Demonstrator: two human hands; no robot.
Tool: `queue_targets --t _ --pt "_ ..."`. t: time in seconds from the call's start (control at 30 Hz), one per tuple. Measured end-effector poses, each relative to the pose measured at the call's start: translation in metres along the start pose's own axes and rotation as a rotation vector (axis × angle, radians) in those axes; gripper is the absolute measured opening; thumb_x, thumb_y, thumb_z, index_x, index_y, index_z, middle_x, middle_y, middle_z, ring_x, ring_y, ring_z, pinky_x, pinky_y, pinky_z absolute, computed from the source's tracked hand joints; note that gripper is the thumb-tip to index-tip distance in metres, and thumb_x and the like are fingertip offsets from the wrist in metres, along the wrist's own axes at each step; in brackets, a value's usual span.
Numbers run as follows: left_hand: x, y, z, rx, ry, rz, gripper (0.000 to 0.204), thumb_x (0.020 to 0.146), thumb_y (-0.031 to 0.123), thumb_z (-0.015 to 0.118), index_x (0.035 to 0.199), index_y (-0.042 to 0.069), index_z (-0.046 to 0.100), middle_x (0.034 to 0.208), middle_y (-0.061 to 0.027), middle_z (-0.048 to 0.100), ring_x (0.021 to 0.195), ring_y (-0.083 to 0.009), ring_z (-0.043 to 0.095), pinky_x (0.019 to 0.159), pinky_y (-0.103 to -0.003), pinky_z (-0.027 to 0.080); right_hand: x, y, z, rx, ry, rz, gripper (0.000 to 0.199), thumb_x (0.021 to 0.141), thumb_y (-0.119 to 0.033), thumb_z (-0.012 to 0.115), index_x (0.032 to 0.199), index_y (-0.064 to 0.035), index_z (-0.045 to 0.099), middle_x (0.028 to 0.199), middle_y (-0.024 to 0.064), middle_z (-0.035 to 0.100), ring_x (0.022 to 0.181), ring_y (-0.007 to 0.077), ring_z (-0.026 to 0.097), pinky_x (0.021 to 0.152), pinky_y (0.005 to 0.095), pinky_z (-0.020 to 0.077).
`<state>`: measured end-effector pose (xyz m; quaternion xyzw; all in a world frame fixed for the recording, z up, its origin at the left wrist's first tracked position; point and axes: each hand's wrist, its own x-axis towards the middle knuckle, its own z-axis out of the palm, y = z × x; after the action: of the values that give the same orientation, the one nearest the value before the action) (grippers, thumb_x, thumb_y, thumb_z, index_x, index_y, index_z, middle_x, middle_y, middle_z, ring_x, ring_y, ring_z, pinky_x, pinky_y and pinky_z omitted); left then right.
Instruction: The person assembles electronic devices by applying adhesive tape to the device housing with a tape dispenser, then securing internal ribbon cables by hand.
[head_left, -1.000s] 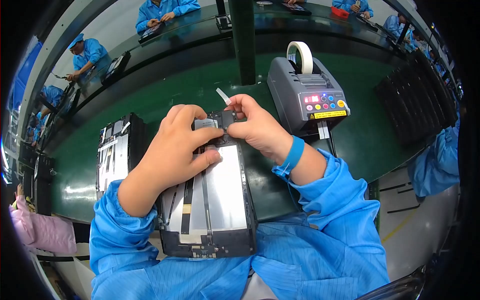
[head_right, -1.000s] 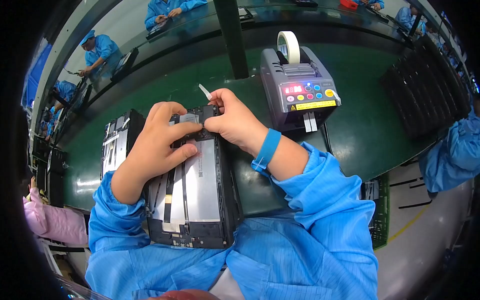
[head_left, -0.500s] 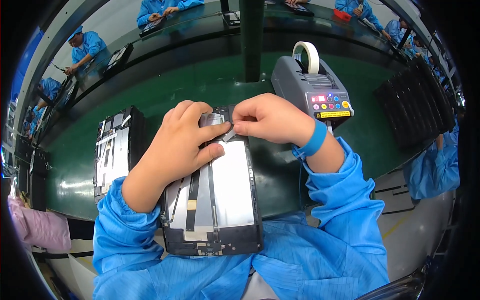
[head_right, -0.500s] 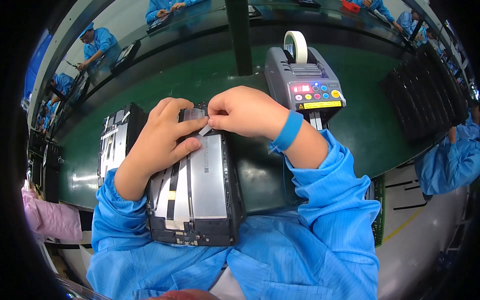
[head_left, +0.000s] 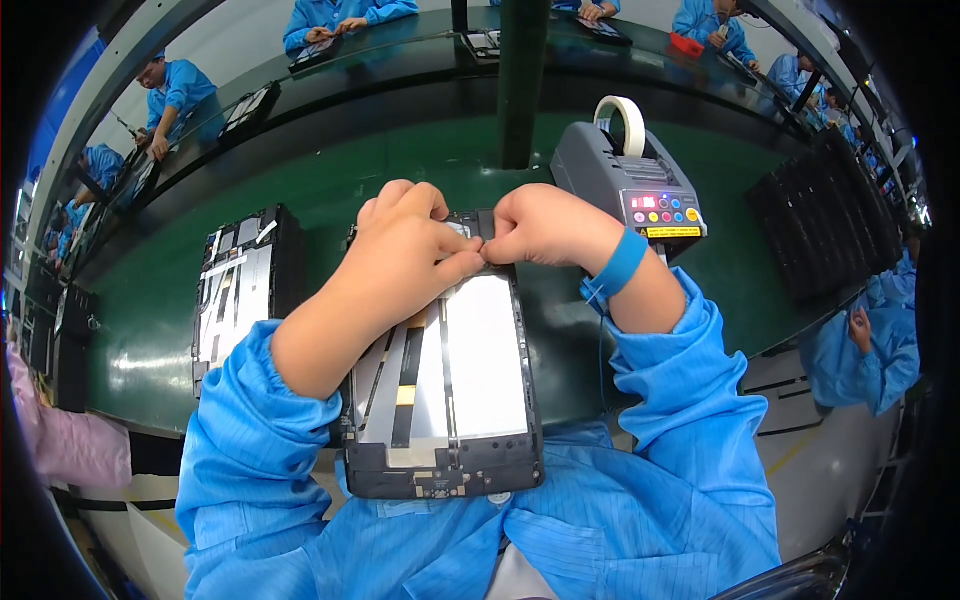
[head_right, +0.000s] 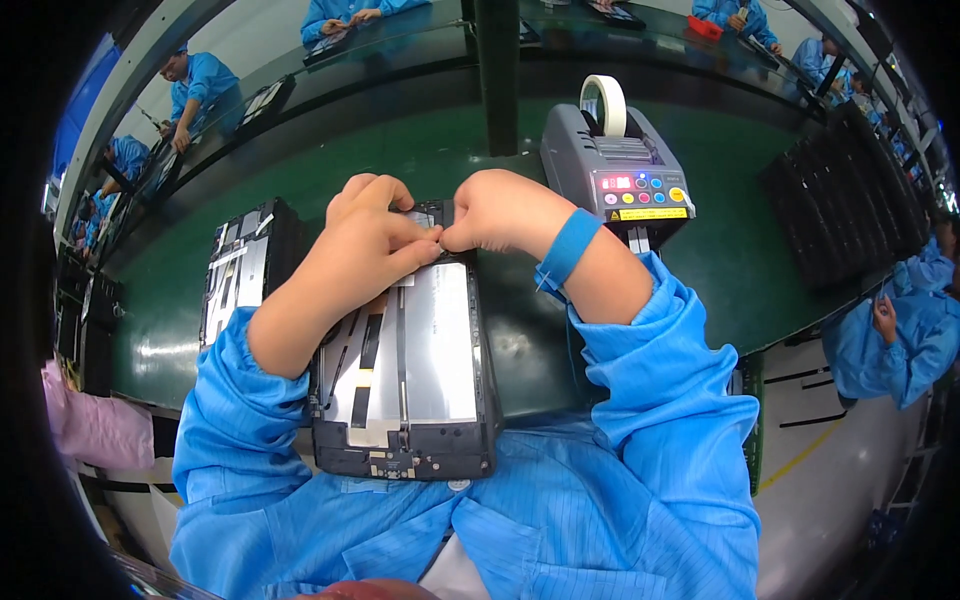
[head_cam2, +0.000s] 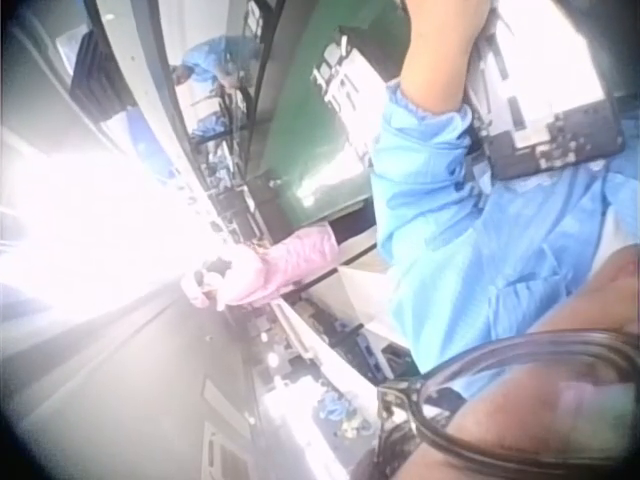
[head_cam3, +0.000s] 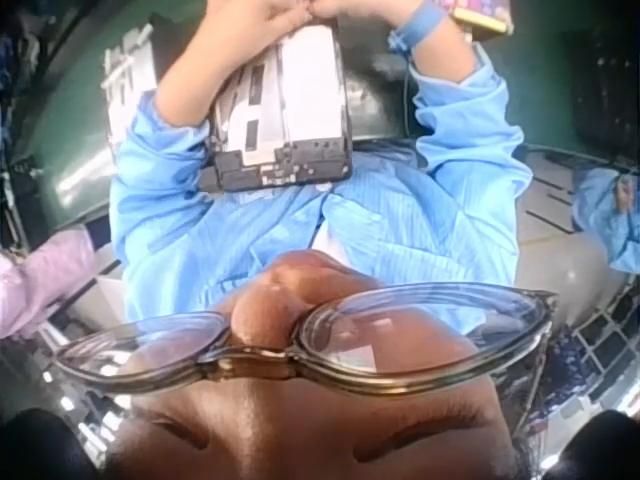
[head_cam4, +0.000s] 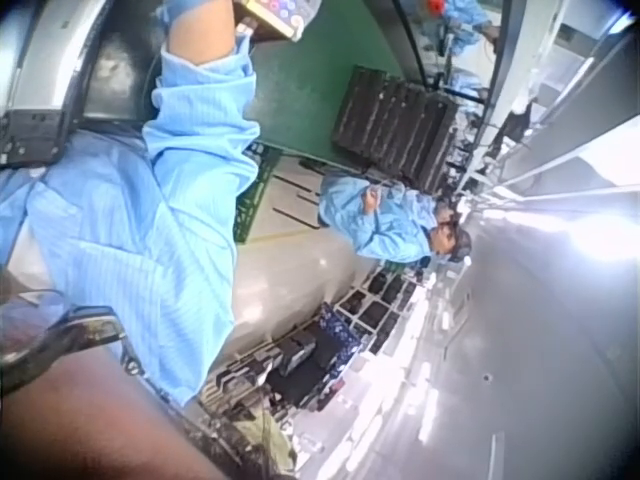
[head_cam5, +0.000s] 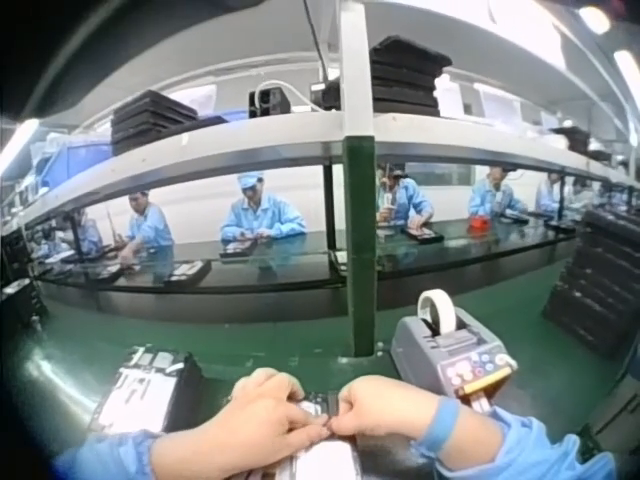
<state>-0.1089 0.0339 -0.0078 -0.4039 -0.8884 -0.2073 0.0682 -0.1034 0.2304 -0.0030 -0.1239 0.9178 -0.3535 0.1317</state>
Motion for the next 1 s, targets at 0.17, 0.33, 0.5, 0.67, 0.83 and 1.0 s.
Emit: queue_targets --t 0.17,0.33,0.5,0.67,0.83,1.0 --pt "0.010 -0.002 0.003 -0.095 -0.001 -0.123 0.017 0.071 0.027 0.074 0.077 0.011 0.075 0.098 -0.0110 0.054 0.102 -0.0284 0.046 0.090 -0.039 0.036 -0.007 0.018 0.012 0.348 0.031 0.278 0.033 0.073 -0.032 0.073 0.060 -0.0063 0.058 0.052 0.0016 0.050 0.048 0.0102 0.044 0.046 0.0235 0.0342" --pt "-0.007 -0.016 0.006 0.076 0.306 0.020 0.040 0.071 0.022 0.073 0.109 0.012 0.066 0.118 -0.0160 0.050 0.115 -0.0337 0.044 0.097 -0.041 0.036 -0.026 0.037 0.058 0.843 0.352 0.292 0.032 0.082 -0.040 0.068 0.074 -0.0102 0.060 0.060 -0.0041 0.049 0.051 0.0057 0.041 0.045 0.0208 0.0259" --pt "-0.113 -0.018 -0.007 -0.548 0.236 -0.240 0.068 0.094 0.035 0.048 0.140 -0.009 0.025 0.144 -0.0286 0.028 0.138 -0.0383 0.021 0.112 -0.042 0.017 -0.094 0.035 0.111 0.562 0.546 -0.149 0.067 0.091 -0.045 0.053 0.135 0.0016 0.035 0.137 0.0218 0.033 0.127 0.0319 0.032 0.103 0.0386 0.0274" --pt "-0.151 -0.001 0.021 -1.130 0.275 -0.159 0.100 0.088 0.067 0.038 0.145 -0.008 0.006 0.150 -0.0214 0.019 0.138 -0.0264 0.023 0.112 -0.036 0.017 -0.108 -0.003 0.125 0.445 0.352 -0.197 0.088 0.095 -0.053 0.036 0.141 0.0155 0.004 0.148 0.0347 0.004 0.141 0.0419 -0.001 0.114 0.0438 0.0038" --pt "-0.150 -0.007 -0.037 -1.103 0.466 -0.122 0.098 0.088 0.068 0.036 0.144 -0.009 0.013 0.148 -0.0218 0.024 0.136 -0.0266 0.027 0.112 -0.035 0.019 -0.075 -0.042 0.103 0.582 0.190 -0.244 0.091 0.094 -0.053 0.039 0.139 0.0170 0.004 0.146 0.0368 0.008 0.139 0.0435 0.005 0.113 0.0416 0.0087" --pt "-0.167 -0.103 -0.104 -1.278 0.531 -0.283 0.093 0.089 0.067 0.036 0.143 -0.007 0.022 0.148 -0.0191 0.027 0.135 -0.0256 0.030 0.111 -0.035 0.021 0.039 -0.121 0.107 0.460 0.091 -0.431 0.095 0.089 -0.052 0.049 0.136 0.0197 0.008 0.139 0.0384 0.024 0.132 0.0463 0.028 0.110 0.0410 0.0251"
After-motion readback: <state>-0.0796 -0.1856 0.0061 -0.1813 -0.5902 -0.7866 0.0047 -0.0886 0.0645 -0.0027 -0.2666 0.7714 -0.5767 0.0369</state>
